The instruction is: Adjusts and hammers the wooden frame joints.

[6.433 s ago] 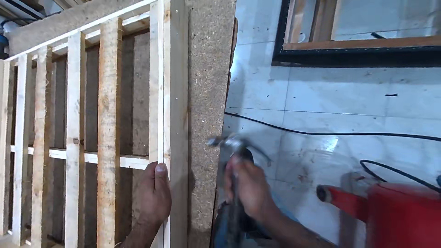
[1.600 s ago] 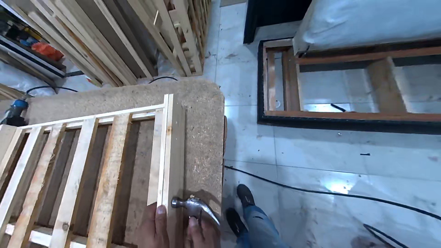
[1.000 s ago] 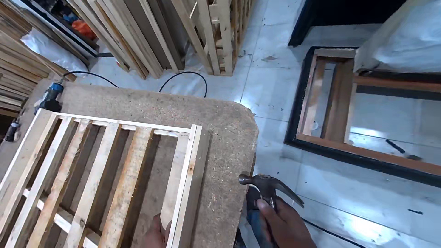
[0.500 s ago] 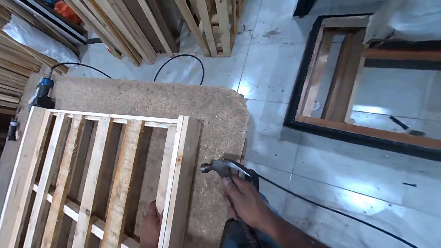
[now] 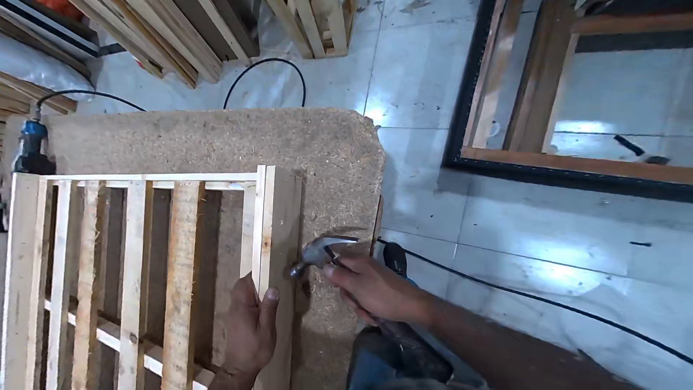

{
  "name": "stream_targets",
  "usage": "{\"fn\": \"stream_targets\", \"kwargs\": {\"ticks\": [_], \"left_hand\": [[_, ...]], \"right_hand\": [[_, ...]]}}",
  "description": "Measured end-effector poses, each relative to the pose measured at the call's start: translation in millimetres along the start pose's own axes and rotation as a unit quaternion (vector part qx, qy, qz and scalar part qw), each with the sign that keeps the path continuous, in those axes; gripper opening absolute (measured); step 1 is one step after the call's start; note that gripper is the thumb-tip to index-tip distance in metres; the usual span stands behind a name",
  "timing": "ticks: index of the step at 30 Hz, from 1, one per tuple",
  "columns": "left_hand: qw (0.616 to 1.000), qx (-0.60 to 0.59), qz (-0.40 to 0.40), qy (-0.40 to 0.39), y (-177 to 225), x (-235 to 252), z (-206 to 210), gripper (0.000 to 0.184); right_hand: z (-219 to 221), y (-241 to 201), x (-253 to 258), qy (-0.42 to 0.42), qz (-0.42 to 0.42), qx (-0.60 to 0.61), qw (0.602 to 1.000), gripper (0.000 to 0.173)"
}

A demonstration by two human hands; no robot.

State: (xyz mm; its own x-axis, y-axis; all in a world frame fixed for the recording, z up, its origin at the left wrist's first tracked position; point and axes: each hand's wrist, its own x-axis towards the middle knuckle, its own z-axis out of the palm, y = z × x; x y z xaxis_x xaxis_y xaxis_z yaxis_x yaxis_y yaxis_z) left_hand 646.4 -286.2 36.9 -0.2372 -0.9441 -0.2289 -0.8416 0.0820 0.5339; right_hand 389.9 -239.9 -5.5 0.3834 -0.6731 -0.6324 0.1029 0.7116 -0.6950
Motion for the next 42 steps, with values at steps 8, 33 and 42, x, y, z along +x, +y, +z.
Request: {"fn": "stream_targets", "kwargs": {"ticks": [8,33,42], "left_hand": [[0.998,-0.038,0.051,0.008,-6,1,1,0.064],[0.998,-0.058,0.035,0.006,-8,1,-1,0.053],[0.995,-0.087,0.044,0.001,-11,0,-1,0.052]], "right_hand": [[8,-10,6,0.111,-0.057,0.095,0.988,0.050],[9,25,3,0.104,-0.032,0.091,0.990,0.049],[125,47,14,0.192,-0.101,0.276,0.937,0.050]]}}
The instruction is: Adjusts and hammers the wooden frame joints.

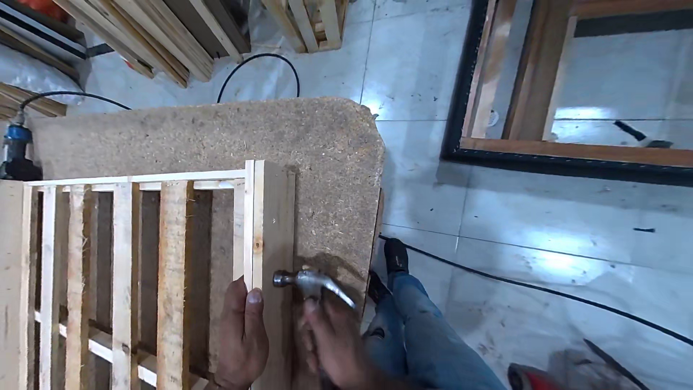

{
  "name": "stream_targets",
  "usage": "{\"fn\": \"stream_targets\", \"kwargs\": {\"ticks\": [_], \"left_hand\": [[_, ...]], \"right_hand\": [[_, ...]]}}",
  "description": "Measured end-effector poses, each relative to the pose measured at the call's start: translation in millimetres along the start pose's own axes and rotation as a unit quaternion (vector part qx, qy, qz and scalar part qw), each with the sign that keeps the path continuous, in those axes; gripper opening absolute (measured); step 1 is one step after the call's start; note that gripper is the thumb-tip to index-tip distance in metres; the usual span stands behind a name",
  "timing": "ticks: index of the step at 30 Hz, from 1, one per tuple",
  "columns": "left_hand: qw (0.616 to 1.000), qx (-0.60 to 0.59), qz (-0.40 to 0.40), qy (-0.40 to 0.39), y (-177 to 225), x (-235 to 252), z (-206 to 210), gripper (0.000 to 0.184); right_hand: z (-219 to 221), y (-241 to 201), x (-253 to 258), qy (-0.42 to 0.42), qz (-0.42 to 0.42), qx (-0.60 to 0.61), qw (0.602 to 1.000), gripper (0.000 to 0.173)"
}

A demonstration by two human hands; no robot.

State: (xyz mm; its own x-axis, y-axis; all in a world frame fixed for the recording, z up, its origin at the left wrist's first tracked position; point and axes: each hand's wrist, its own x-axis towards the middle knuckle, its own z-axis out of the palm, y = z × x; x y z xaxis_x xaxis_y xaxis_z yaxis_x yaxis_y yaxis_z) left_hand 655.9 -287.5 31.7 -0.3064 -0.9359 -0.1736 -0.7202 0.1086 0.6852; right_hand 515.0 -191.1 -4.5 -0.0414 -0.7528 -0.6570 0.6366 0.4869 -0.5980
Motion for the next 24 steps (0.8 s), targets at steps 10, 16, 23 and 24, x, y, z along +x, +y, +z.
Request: {"fn": "stream_targets", "kwargs": {"ticks": [10,16,23,24], "left_hand": [[1.000,0.031,-0.002,0.002,-1,3,-1,0.051],[1.000,0.029,-0.001,0.003,-1,1,0,0.051],[1.000,0.018,0.008,0.005,-3,3,-1,0.053],[1.000,0.020,0.006,0.005,-2,3,-1,0.054]], "right_hand": [[2,-12,11,0.005,-0.050,0.000,0.999,0.051],[24,1,18,0.056,-0.081,0.035,0.994,0.046],[13,-9,21,0.061,-0.104,0.015,0.993,0.049],[8,-16,23,0.019,-0.047,-0.041,0.998,0.045]]}}
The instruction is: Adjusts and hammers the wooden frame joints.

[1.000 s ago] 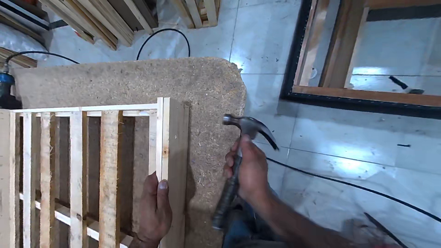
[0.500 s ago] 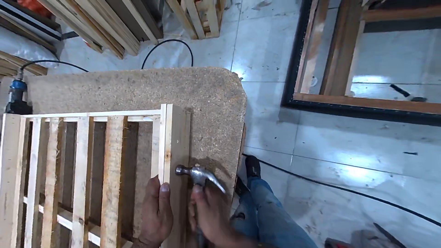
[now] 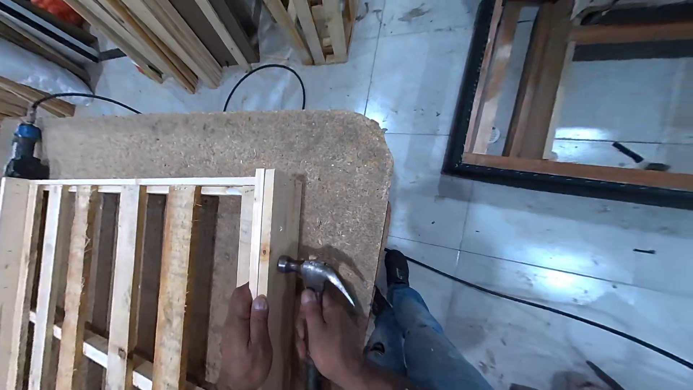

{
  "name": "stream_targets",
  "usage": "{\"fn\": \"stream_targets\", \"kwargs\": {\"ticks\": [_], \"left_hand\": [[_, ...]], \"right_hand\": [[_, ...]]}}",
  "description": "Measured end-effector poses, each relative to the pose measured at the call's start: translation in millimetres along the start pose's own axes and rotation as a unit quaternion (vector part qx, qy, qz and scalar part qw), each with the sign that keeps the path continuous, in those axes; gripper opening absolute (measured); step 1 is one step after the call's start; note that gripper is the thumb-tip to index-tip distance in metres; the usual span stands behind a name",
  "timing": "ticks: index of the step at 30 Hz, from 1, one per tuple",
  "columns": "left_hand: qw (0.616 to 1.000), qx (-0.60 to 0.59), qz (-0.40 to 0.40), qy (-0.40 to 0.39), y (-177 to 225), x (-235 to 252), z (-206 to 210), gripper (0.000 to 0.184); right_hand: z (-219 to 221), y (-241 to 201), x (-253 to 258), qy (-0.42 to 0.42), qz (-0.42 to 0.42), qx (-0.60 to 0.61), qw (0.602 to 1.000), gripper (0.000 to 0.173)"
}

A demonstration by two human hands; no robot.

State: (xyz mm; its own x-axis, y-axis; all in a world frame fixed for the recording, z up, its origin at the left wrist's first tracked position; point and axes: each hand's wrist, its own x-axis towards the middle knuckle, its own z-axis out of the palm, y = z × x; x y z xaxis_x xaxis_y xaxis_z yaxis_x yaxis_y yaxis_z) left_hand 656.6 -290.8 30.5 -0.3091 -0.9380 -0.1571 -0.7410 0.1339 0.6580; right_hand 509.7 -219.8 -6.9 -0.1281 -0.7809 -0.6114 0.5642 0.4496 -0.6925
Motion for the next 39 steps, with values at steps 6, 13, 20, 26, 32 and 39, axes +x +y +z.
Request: {"fn": "stream_targets", "kwargs": {"ticks": [6,13,20,26,32,39], "left_hand": [[1.000,0.020,-0.008,0.002,2,2,-2,0.059],[0.999,0.040,-0.024,-0.003,6,1,-4,0.058],[0.999,0.034,-0.022,-0.004,6,1,-4,0.061],[0.998,0.055,-0.035,-0.014,9,2,-6,0.063],[0.999,0.042,-0.025,-0.008,7,2,-6,0.061],[0.999,0.040,-0.029,-0.005,7,1,-4,0.063]], "right_hand": [[-79,-83,50,-0.048,0.005,-0.069,0.996,0.053],[-85,-114,73,-0.251,0.128,-0.258,0.924,0.050],[-88,-124,90,-0.079,0.077,-0.082,0.991,0.050],[-99,-128,90,-0.176,0.093,-0.222,0.955,0.053],[-76,-116,78,-0.201,0.140,-0.178,0.953,0.046],[-92,-131,91,-0.061,0.070,-0.058,0.994,0.051]]}}
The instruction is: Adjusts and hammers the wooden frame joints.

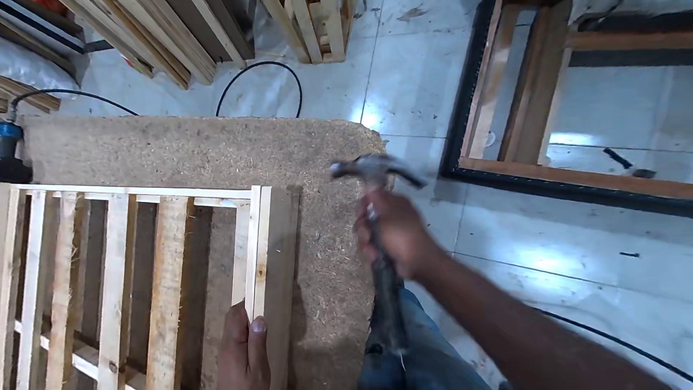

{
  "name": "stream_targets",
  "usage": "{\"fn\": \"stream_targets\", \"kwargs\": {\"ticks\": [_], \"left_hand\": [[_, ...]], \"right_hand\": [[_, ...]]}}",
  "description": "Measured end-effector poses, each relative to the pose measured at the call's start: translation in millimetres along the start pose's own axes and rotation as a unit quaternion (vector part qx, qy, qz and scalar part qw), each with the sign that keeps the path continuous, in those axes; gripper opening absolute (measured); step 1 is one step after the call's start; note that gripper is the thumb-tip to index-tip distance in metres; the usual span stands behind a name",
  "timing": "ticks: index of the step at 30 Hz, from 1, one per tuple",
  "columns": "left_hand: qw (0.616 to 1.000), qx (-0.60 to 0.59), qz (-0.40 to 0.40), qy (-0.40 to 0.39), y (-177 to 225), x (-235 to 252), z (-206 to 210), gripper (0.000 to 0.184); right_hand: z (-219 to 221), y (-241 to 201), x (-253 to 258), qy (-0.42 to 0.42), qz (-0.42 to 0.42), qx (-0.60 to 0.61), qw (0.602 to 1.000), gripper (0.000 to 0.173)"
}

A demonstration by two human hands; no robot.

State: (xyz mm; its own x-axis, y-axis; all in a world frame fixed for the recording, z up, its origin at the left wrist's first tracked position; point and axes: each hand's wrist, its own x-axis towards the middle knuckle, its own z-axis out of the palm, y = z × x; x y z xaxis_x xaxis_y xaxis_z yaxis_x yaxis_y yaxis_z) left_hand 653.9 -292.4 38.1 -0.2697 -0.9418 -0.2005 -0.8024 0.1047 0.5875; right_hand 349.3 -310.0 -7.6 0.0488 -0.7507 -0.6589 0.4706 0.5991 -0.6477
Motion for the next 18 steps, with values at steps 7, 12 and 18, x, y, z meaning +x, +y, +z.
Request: {"fn": "stream_targets", "kwargs": {"ticks": [7,12,18], "left_hand": [[1.000,-0.003,-0.007,-0.002,2,0,-1,0.065],[1.000,-0.010,-0.002,0.003,0,1,0,0.064],[1.000,-0.022,-0.017,-0.002,-2,0,-1,0.060]], "right_hand": [[-10,0,-4,-0.061,-0.005,-0.093,0.994,0.051],[23,18,-19,-0.139,0.051,-0.158,0.976,0.050],[29,38,-23,0.101,-0.083,0.087,0.988,0.051]]}}
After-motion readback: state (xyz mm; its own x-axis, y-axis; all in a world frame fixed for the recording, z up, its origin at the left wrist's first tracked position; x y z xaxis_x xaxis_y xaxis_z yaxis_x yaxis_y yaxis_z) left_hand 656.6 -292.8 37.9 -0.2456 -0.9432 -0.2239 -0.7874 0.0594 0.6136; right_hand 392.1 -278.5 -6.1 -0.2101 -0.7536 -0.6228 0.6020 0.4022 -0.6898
